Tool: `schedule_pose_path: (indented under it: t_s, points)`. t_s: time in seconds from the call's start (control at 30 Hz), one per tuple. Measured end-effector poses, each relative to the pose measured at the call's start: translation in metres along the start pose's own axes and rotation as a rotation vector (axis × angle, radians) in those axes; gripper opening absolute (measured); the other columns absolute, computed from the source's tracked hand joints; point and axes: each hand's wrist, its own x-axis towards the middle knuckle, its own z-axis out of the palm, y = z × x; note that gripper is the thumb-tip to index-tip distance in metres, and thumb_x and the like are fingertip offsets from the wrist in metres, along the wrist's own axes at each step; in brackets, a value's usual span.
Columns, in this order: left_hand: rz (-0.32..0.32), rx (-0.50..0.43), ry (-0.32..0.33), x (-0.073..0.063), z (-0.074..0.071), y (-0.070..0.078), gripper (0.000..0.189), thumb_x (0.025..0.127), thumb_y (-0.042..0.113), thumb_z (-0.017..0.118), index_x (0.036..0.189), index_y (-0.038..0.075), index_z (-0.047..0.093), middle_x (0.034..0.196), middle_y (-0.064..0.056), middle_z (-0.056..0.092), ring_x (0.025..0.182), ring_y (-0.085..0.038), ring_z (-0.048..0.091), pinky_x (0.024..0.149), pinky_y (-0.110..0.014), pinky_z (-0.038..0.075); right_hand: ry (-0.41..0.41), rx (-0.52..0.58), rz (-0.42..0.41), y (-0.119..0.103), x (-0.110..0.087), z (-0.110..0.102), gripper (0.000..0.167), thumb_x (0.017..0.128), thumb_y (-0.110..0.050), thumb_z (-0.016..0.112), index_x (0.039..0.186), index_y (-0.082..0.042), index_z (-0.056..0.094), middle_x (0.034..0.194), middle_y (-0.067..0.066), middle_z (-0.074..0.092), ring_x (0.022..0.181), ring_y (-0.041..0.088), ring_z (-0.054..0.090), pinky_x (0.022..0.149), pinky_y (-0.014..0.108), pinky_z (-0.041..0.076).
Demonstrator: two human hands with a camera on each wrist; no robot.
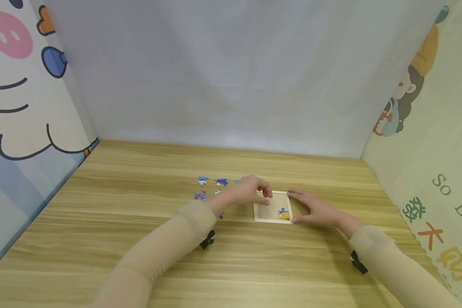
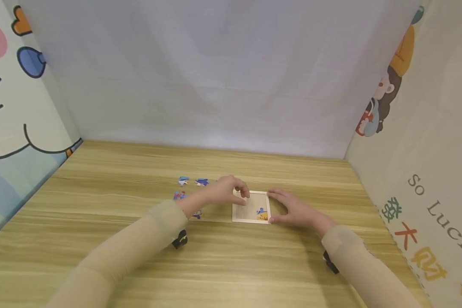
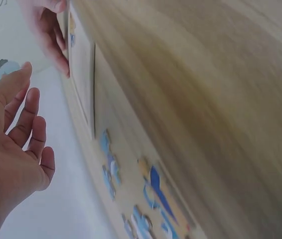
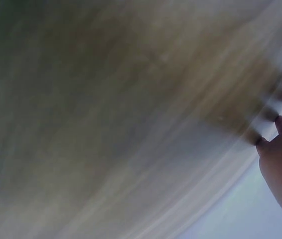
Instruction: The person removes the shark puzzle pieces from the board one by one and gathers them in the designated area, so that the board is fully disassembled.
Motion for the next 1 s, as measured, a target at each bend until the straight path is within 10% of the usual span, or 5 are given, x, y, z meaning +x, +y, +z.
schedule_pose_path:
  t_s: [1.0]
  points:
    - [-0.009,0.183,-0.249,0.025,0.027,-0.002,0.045,0.082,0.025,0.074,0.126,0.027,0.061,0.106,0.006,0.056,0.098,-0.008,0.047,0.09,-0.031,0.037,0.02,-0.099,-0.044,0.004,0.0,0.003,0.082,0.081,-0.05,0.069,0.144,-0.009,0.036,0.149,0.017,0.033,0.135,0.041,0.03,0.105,0.061,0.025]
